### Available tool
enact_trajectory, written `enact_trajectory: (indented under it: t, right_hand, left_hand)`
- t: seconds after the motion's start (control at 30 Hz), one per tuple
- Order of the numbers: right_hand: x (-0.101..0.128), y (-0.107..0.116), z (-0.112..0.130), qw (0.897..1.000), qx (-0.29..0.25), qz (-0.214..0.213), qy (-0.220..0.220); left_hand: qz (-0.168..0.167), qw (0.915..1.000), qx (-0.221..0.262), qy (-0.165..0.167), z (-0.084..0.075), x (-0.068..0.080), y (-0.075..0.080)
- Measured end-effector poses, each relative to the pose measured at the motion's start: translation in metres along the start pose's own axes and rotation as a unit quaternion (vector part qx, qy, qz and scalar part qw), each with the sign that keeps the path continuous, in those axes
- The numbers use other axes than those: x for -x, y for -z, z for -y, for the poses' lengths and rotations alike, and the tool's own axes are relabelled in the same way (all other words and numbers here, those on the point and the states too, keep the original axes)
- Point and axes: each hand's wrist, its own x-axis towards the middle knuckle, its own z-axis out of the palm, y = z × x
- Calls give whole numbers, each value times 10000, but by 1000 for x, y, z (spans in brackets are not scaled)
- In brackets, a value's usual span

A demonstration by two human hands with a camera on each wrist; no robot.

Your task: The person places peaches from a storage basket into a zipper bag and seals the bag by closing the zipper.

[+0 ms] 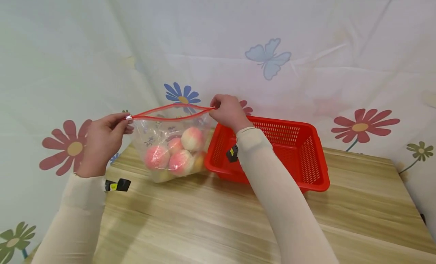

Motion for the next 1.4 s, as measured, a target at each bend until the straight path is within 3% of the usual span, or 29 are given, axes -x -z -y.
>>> enact_trajectory:
  t: [0.13,0.3,0.47,0.6,1.13,1.4]
  right_hand:
    - [3,-5,15,9997,-85,-43,246]
    - [4,-16,41,9946,-69,-44,1039]
    - [9,-29,69,9794,162,144,2008]
    - [12,-38,87,9672,365,319,2495]
    - [6,-65,131,9411,1243,955,2997]
    - [7,-66,134,9401,1372,894,2991]
  left_hand:
    - [-19,9999,99,-34,-9,1,-5]
    - [-131,9998,96,-76,-18,3,-11]
    - [-222,9996,77,127,-23,6,-18]
    - [-215,9991,194,301,-26,8,-22]
    - [-370,9981,446,222,-28,13,-29]
    - [-378,9979,470,248,-28,15,-27]
